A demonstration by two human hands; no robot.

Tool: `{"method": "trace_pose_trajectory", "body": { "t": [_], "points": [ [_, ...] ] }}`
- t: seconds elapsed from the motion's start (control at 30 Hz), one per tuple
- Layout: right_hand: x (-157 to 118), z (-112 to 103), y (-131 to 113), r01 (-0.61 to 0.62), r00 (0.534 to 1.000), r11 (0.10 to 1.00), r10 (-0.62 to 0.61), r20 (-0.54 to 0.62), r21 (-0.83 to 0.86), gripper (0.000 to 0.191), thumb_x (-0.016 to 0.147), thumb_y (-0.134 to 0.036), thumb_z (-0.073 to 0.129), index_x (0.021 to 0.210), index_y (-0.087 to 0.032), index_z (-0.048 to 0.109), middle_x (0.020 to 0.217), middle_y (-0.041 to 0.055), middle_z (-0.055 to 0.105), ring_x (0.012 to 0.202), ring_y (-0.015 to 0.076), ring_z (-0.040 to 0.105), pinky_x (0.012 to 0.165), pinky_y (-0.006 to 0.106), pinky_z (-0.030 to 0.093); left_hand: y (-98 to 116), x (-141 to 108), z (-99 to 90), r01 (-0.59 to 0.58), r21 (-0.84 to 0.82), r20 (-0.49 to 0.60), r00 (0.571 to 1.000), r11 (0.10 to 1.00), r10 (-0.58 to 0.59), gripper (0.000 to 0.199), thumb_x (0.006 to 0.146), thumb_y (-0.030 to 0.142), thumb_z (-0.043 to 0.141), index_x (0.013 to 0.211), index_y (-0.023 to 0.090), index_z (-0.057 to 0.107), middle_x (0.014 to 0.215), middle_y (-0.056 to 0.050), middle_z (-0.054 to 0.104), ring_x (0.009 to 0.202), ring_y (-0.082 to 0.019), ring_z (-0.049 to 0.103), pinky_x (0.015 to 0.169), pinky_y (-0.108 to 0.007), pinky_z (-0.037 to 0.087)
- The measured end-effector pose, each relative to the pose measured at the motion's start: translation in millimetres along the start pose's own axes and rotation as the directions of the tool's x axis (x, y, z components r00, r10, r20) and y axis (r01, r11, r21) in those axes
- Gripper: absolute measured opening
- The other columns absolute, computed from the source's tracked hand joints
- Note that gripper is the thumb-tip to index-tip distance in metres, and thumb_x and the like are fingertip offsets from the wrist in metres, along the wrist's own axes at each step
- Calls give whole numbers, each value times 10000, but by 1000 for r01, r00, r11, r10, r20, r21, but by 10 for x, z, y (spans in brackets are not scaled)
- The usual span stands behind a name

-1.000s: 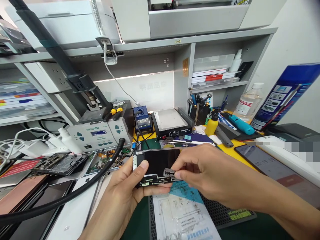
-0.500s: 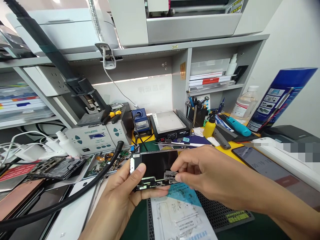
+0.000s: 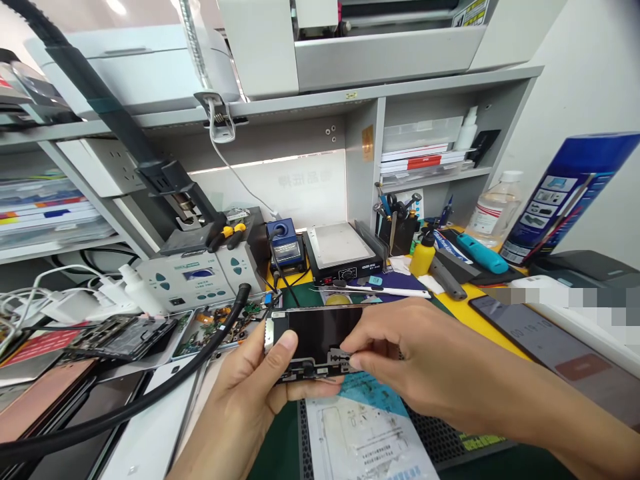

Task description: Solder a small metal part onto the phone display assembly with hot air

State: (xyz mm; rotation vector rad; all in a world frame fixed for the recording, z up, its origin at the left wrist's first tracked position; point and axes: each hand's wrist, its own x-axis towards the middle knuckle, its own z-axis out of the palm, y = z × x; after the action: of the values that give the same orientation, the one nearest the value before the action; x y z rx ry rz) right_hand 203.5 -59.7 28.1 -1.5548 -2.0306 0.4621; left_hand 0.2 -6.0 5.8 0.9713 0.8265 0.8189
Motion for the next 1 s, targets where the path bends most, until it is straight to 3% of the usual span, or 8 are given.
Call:
{"method": "trace_pose_trajectory", "body": {
  "t": [0.1, 0.2, 0.43, 0.63, 1.0],
  "points": [
    [-3, 23, -2, 31, 999, 999, -31, -6, -20, 180, 873, -116, 595, 837, -258, 699, 733, -62, 678, 680, 117, 563, 580, 236, 374, -5, 1, 2, -8, 8, 19, 1000, 1000, 8, 365, 903, 333, 671, 1249, 234, 615, 1208, -75, 713, 829, -227, 753, 721, -313, 637],
    [-4, 35, -1, 36, 999, 999, -36, -6, -22, 195, 877, -101, 579, 836, -252, 696, 721, -54, 668, 664, 124, 547, 567, 250, 357, -5, 5, 0, -3, 12, 28, 1000, 1000, 3, 317, 915, 334, 654, 1212, 228, 624, 1197, -75, 715, 786, -213, 755, 759, -323, 634],
    [8, 80, 8, 46, 999, 999, -46, -15, -2, 227, 879, -80, 547, 816, -248, 685, 746, -45, 679, 656, 122, 562, 569, 248, 363, 2, 21, 8, -22, 50, 61, 998, 999, 19, 345, 942, 373, 600, 1241, 205, 634, 1216, -124, 706, 834, -279, 756, 841, -470, 627],
    [17, 116, -10, 46, 998, 999, -46, -37, 12, 203, 889, -108, 558, 851, -240, 708, 747, -38, 689, 645, 120, 567, 548, 254, 350, 36, 5, 47, 1, 64, 60, 998, 998, -5, 295, 979, 332, 533, 1222, 183, 606, 1179, -120, 722, 787, -251, 765, 823, -383, 625],
    [30, 168, -12, 70, 997, 997, -70, -38, 20, 213, 909, -101, 528, 888, -226, 700, 753, -45, 659, 643, 105, 553, 574, 251, 368, 67, -4, 53, 12, 89, 75, 997, 996, -18, 253, 998, 340, 490, 1177, 177, 563, 1119, -103, 744, 794, -265, 766, 834, -377, 610]
  ]
}}
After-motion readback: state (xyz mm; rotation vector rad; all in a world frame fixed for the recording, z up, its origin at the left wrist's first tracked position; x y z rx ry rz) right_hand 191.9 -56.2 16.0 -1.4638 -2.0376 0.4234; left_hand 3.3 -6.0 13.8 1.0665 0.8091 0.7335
